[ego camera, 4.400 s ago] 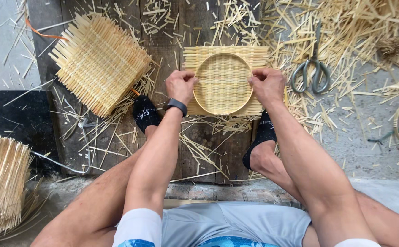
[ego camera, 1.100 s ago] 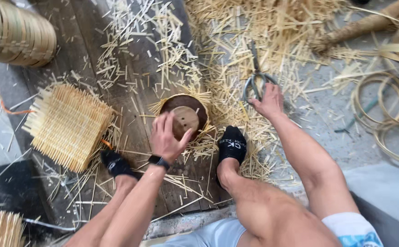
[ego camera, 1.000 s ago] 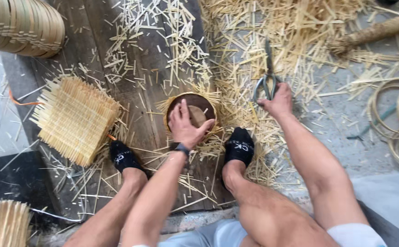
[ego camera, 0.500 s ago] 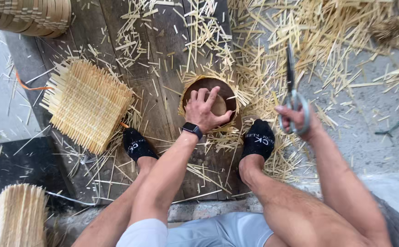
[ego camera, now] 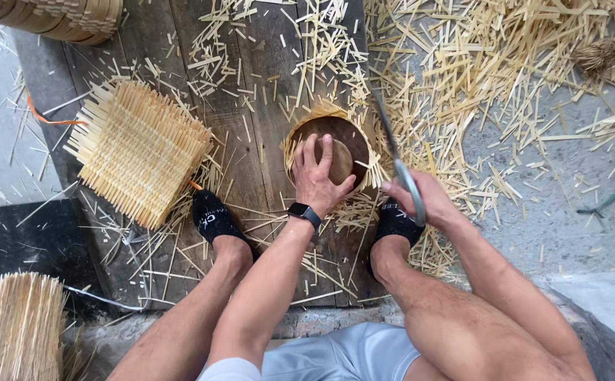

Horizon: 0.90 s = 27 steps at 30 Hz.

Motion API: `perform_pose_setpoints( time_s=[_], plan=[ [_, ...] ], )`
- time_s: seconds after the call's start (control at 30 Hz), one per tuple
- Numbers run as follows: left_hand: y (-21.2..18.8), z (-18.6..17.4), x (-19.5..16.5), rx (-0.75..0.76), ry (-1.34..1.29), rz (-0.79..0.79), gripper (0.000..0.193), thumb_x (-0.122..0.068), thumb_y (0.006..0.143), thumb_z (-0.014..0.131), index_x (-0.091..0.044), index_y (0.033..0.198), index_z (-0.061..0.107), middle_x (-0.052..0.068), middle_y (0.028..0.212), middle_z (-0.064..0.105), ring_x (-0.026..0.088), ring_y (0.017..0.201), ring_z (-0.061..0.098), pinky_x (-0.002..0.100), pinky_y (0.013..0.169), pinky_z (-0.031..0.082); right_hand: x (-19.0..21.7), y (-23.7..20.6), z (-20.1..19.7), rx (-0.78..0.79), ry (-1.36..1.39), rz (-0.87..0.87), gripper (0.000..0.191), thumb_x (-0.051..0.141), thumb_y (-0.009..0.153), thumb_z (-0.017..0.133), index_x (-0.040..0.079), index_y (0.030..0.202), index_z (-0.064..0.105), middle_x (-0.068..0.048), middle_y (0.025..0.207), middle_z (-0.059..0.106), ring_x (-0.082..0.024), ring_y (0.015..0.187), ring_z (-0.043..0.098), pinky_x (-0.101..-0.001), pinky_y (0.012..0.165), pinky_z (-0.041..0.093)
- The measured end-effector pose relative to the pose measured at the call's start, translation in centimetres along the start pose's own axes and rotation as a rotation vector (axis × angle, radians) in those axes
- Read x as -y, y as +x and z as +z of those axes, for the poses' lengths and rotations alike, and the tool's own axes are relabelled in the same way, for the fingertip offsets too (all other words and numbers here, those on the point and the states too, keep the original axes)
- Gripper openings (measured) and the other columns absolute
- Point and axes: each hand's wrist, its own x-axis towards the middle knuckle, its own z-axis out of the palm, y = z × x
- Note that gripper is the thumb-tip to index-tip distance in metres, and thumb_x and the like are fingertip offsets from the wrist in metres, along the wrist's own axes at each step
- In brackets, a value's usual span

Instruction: The person sits on the floor assembling woven bamboo sieve trays. They press a woven bamboo mat over a round wooden mold, fit a bent bamboo rim ring around the mat edge, trim excess bamboo strips with scissors, and set finished trays aside with completed ones.

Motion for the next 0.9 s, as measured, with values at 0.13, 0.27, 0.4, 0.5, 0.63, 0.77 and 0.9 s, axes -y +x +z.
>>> perform_pose_setpoints(
  time_s=[0.13, 0.27, 0.4, 0.5, 0.63, 0.77, 0.9],
  plan=[
    [-0.2, 0.1, -1.4, -0.092, -0.048, -0.151, 0.104, -0.04, 0.062, 0.094, -0.023, 0.152, 0.043, 0.025, 0.151, 0.031, 0.049, 0.135, 0.032, 0.06, 0.111, 0.035, -2.0, 1.1, -1.6, -0.362, -0.438, -0.217, 0.06, 0.059, 0.079, 0.079, 0.002, 0.087, 0.062, -0.011, 0.072, 0.06, -0.028, 0.066, 0.061, -0.0444, 0.062, 0.051],
    [-0.3, 1.0, -2.3, -0.042, -0.058, -0.165, 0.1, -0.035, 0.063, 0.092, -0.029, 0.152, 0.046, 0.019, 0.153, 0.033, 0.046, 0.138, 0.033, 0.06, 0.109, 0.037, -4.0, 4.9, -1.1, -0.671, -0.88, -0.58, 0.059, 0.056, 0.073, 0.076, 0.001, 0.089, 0.061, -0.016, 0.08, 0.061, -0.032, 0.072, 0.062, -0.0439, 0.065, 0.053],
    [-0.2, 0.9, -1.2, -0.01, -0.075, -0.077, 0.098, -0.032, 0.061, 0.092, -0.03, 0.15, 0.049, 0.017, 0.153, 0.034, 0.045, 0.139, 0.034, 0.06, 0.11, 0.039, -6.0, 7.2, -2.9, -0.432, -0.939, -0.292, 0.038, 0.04, 0.101, 0.061, 0.002, 0.099, 0.06, -0.015, 0.093, 0.062, -0.026, 0.085, 0.062, -0.0407, 0.074, 0.053],
    [0.2, 0.6, -0.6, 0.043, -0.072, -0.001, 0.097, -0.033, 0.059, 0.092, -0.031, 0.148, 0.052, 0.017, 0.151, 0.035, 0.044, 0.138, 0.035, 0.059, 0.11, 0.039, -6.4, 8.1, -4.2, -0.378, -1.017, -0.302, 0.03, 0.031, 0.107, 0.056, 0.003, 0.098, 0.06, -0.014, 0.091, 0.063, -0.022, 0.079, 0.062, -0.0376, 0.07, 0.054],
    [1.0, -0.2, -0.2, 0.118, -0.082, 0.068, 0.096, -0.031, 0.056, 0.091, -0.031, 0.145, 0.054, 0.017, 0.15, 0.036, 0.043, 0.138, 0.035, 0.058, 0.111, 0.038, -5.3, 9.5, -4.2, -0.585, -1.203, -0.493, 0.045, 0.047, 0.077, 0.068, 0.004, 0.082, 0.061, -0.011, 0.075, 0.059, -0.022, 0.068, 0.058, -0.0356, 0.061, 0.051],
    [1.5, -1.3, 1.2, 0.214, -0.085, 0.2, 0.092, -0.032, 0.056, 0.09, -0.034, 0.143, 0.057, 0.012, 0.151, 0.039, 0.04, 0.139, 0.035, 0.057, 0.11, 0.038, -4.9, 9.5, -5.3, -0.479, -1.173, -0.441, 0.027, 0.033, 0.095, 0.062, 0.007, 0.088, 0.06, -0.009, 0.082, 0.057, -0.018, 0.073, 0.056, -0.0327, 0.063, 0.049],
    [2.2, -1.8, 2.0, 0.265, -0.101, 0.266, 0.089, -0.032, 0.056, 0.089, -0.034, 0.14, 0.061, 0.008, 0.151, 0.042, 0.037, 0.14, 0.036, 0.056, 0.113, 0.038, -5.3, 10.0, -5.6, -0.499, -1.145, -0.534, 0.036, 0.038, 0.09, 0.067, 0.002, 0.089, 0.062, -0.012, 0.079, 0.057, -0.021, 0.07, 0.055, -0.0347, 0.059, 0.049]
  ],
)
